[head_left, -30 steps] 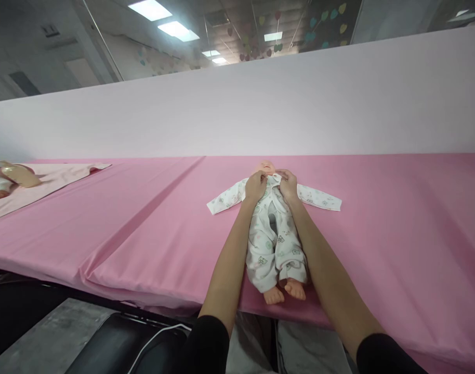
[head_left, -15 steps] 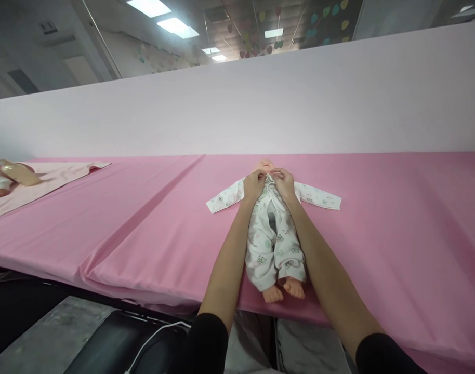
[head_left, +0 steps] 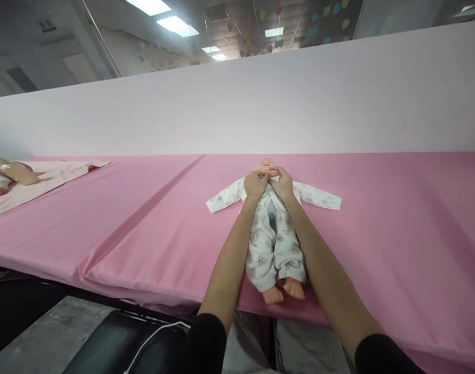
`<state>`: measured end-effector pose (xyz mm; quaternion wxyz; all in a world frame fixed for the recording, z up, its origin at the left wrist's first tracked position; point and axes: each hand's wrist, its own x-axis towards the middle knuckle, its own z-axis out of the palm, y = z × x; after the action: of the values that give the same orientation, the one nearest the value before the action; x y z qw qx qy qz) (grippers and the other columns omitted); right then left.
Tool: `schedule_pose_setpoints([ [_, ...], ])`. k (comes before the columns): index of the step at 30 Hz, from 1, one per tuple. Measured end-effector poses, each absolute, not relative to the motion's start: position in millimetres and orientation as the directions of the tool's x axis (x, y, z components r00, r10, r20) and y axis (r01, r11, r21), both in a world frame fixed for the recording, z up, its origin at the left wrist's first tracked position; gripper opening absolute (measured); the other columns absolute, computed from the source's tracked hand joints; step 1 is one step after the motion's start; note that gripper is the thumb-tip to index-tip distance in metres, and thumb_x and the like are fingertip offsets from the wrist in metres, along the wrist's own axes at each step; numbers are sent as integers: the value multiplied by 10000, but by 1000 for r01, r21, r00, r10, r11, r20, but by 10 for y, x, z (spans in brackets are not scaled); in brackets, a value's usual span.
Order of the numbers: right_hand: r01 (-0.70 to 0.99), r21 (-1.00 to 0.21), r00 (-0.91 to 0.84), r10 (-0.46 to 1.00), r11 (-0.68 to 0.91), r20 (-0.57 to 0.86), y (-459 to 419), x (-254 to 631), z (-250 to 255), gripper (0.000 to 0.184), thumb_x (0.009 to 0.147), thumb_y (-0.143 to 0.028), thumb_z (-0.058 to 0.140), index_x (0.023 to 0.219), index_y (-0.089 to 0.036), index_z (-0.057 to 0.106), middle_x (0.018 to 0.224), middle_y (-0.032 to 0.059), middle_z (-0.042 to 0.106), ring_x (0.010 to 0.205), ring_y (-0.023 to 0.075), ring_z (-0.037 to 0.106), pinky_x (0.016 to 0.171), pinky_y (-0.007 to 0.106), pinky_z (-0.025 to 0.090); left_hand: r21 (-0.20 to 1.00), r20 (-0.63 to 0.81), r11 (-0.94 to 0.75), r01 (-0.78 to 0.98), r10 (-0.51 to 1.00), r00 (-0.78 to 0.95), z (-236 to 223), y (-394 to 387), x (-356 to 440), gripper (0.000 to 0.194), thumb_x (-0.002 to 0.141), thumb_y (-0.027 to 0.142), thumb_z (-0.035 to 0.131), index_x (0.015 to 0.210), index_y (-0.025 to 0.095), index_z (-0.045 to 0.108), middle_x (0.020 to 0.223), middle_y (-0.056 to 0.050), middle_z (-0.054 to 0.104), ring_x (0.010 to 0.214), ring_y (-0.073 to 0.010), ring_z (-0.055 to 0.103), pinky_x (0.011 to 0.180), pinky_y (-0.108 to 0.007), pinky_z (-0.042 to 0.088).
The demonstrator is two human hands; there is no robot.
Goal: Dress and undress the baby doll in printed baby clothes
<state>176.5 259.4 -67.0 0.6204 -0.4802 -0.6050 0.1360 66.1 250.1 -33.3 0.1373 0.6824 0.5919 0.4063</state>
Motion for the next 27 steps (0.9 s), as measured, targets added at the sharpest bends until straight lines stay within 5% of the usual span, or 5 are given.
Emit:
schedule_pose_setpoints([
  [8, 395, -770, 228, 759, 500, 610, 2597, 1755, -680, 293, 667, -154, 610, 958, -182, 630, 787, 6, 676, 888, 193, 630, 878, 319, 441, 670, 393, -245, 701, 918, -56, -343, 2498, 669, 220, 786, 256, 537, 888, 201, 724, 919, -35, 732, 859, -163, 665, 741, -231, 455],
  [21, 595, -732, 226, 805, 332, 549, 2500, 1657, -580, 146, 744, -189, 547, 849, -214, 645, 856, 11, 685, 865, 198, 616, 837, 336, 445, 649, 448, -286, 705, 893, -49, -407, 2526, 666, 205, 797, 212, 507, 846, 163, 699, 881, -65, 730, 825, -170, 668, 748, -242, 454],
  [27, 492, -805, 281, 815, 330, 506, 2542, 1686, -592, 253, 656, -153, 540, 880, -195, 652, 817, 7, 679, 731, 173, 591, 756, 305, 454, 696, 432, -310, 648, 901, -33, -409, 2526, 646, 211, 778, 193, 521, 903, 180, 690, 847, -45, 732, 834, -159, 672, 769, -233, 463],
])
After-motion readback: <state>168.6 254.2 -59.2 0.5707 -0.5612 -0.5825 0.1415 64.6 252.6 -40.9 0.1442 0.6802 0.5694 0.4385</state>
